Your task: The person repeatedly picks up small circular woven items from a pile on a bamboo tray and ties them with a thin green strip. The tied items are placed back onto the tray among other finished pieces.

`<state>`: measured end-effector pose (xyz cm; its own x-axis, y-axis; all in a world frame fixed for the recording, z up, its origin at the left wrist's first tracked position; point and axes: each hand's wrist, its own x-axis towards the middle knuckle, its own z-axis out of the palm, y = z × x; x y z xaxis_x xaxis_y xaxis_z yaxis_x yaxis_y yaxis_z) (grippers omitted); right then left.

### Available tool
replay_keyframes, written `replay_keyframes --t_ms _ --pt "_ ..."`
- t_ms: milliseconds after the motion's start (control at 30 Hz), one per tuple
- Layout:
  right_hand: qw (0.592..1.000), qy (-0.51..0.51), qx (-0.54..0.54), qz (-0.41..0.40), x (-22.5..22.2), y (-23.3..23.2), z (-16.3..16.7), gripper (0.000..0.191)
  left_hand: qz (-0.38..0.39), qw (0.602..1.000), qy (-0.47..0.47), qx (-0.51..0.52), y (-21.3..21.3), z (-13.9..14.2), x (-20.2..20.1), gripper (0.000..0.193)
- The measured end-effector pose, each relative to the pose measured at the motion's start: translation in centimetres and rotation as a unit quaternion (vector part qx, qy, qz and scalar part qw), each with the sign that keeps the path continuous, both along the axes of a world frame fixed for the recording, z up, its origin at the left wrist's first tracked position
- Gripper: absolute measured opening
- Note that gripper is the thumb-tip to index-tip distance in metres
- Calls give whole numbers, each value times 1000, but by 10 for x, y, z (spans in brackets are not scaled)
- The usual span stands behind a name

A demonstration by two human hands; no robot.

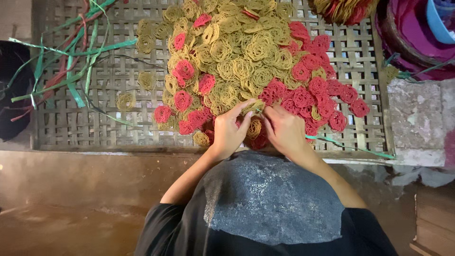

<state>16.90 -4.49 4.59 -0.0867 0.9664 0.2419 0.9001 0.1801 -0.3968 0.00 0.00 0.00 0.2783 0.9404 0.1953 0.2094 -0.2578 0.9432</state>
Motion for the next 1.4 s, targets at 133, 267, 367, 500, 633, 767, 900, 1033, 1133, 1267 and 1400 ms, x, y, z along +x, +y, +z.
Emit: replay_keyframes --t_ms 133,267,367,500,633,767,900,1033,1133,1267,1400 --pt "1000 -7 -1 -9 -11 4 -8 11 -7 999 39 -21 4 -4 -7 33" --pt "1000 -4 5 -11 -17 8 -13 12 -17 998 -4 66 9 -6 -13 31" --pt "999 7 11 -34 -18 10 -21 12 -31 997 -7 68 12 -9 -13 31" --pt "991 94 -47 -80 -15 9 -28 27 -33 999 8 19 15 -11 -12 31" --pt "988 147 -5 -55 -16 9 -33 19 -50 997 -32 42 20 -8 -11 30" --pt "982 179 33 -45 -17 14 -39 10 -72 996 -26 47 28 -5 -11 32" --pt "982 177 58 -41 -11 20 -42 8 -104 992 -58 -35 34 -5 -3 34" --pt "981 176 66 -53 2 20 -38 8 -131 969 -118 -174 35 -5 7 37" --pt "981 175 71 -47 12 16 -35 10 -129 983 -99 -87 37 -8 17 37" --pt "977 177 105 -61 22 14 -39 9 -178 972 -123 -93 37 -16 28 39" --pt "970 209 76 -102 31 8 -42 9 -242 938 -209 -138 40 -30 36 39"
